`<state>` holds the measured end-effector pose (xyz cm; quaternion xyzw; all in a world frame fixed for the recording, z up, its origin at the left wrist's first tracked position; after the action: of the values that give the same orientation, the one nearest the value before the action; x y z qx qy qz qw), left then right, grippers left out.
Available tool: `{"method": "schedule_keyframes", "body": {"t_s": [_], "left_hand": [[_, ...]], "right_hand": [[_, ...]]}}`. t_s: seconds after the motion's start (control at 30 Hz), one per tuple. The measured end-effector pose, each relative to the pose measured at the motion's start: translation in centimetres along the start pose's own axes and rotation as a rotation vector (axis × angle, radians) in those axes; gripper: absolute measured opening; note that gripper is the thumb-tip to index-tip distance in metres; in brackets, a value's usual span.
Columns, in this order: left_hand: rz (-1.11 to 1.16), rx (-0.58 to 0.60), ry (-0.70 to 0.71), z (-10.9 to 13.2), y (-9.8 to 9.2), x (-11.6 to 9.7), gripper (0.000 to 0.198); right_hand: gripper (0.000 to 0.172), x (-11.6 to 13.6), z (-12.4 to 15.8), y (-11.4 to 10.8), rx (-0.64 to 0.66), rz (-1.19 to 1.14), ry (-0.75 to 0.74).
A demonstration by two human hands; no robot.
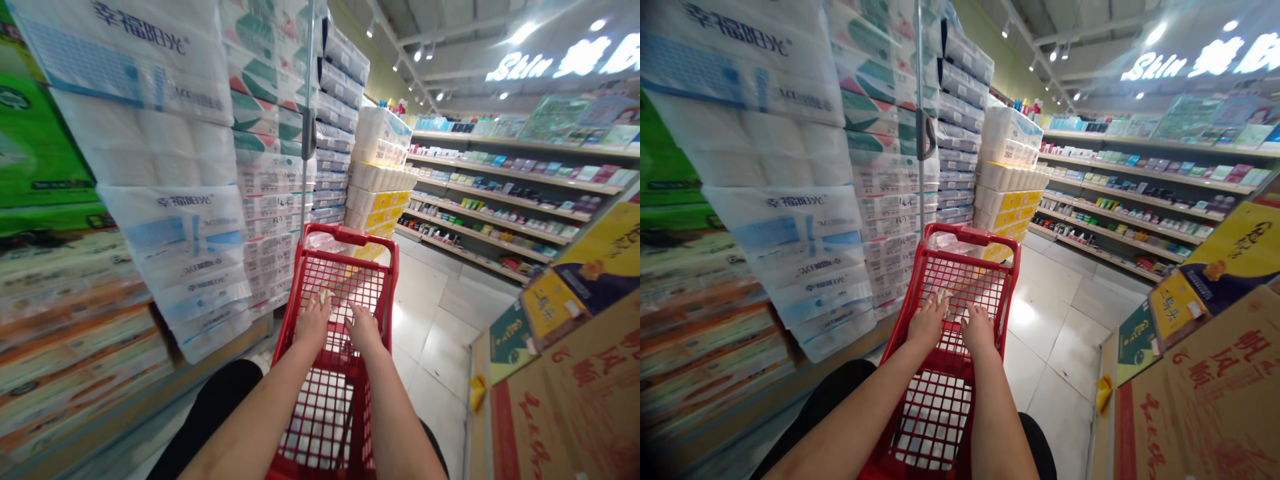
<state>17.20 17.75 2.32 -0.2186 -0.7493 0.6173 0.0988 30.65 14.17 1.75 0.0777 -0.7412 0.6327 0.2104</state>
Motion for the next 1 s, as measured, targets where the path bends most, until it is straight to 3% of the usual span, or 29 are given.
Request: {"method": "schedule_keyframes", "body": {"t_s": [0.3,0.47,0.7,0.9,1.0], "left_hand": [[-0.009,-0.222,-0.117,0.3,-1.5,0.9,0.058],[0.015,-0.090,-0.138,0.0,0.0,1.1,0.058],[0.059,-0.001,0.097,0.0,0.8,-0.2,0.073],[0.102,-0.151,-0.086,-0.1,-1.6,1.8,0.062],[0.251,-0.278,-0.017,-0.3,-2.7,1.8,0.068]], "right_hand": [[0.051,0.1,-0.2,0.0,0.011,-0.001,-0.004],[0.051,0.1,-0.2,-0.1,0.008,-0.005,0.009],[0.051,0.2,0.0,-0.1,0.006,0.010,0.007],[0.050,0.1,0.0,0.0,0.000,0.010,0.002],[0.051,0.1,0.0,-0.1,0.006,0.010,0.009]]}}
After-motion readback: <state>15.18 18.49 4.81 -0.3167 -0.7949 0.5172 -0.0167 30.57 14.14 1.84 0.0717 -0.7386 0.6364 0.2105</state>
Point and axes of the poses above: each hand's wrist, its own z-axis away from the middle knuckle, its own y-axis out of the palm, x = y × z, the point moved 6 cm from there along -z, towards the middle knuckle, and after that the axes turned 2 degrees about x, right-handed, at the moved point
